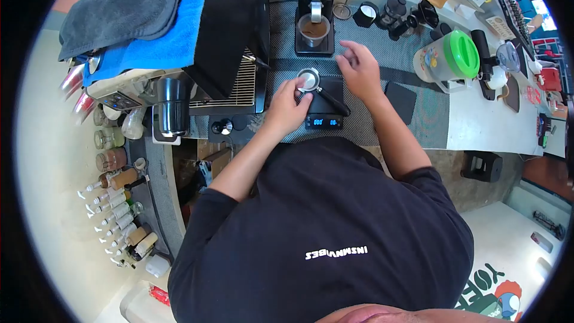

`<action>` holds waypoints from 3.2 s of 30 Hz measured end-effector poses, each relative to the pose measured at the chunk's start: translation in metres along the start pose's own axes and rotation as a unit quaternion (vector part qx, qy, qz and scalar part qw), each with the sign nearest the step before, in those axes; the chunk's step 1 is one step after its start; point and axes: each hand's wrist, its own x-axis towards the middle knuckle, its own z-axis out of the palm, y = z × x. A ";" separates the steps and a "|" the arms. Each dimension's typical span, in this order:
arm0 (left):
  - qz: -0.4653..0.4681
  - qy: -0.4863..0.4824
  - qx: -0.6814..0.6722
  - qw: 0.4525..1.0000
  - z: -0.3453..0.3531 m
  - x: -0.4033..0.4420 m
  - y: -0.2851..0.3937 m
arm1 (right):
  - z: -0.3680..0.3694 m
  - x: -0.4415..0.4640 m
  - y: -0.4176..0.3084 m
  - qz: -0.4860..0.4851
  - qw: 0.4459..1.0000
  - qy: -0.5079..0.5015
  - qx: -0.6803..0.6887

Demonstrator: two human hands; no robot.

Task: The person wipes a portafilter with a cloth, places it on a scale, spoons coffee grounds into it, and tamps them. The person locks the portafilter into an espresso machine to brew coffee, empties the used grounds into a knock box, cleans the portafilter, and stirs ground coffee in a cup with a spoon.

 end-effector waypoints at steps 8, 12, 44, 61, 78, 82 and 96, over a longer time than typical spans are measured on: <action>0.009 0.153 -0.022 0.988 0.055 0.093 -0.002 | 0.069 0.093 -0.029 -0.044 0.977 -0.156 -0.139; -0.036 0.190 0.026 0.981 0.061 0.120 0.001 | 0.075 0.101 -0.010 -0.064 0.986 -0.115 -0.101; -0.106 0.131 -0.035 0.985 0.041 0.165 0.024 | 0.050 0.102 0.029 0.022 0.997 -0.071 -0.032; -0.022 0.160 0.010 0.987 0.046 0.168 0.004 | 0.024 0.088 0.001 -0.079 0.993 -0.090 0.019; -0.070 0.127 -0.005 0.989 0.039 0.163 0.012 | -0.009 0.064 -0.013 -0.070 0.996 -0.037 0.039; -0.074 0.125 -0.014 0.989 0.038 0.163 0.016 | -0.003 0.040 0.009 -0.057 0.997 -0.021 0.041; -0.038 0.142 0.045 0.988 0.043 0.169 0.004 | 0.012 0.044 0.012 0.392 0.805 0.135 0.424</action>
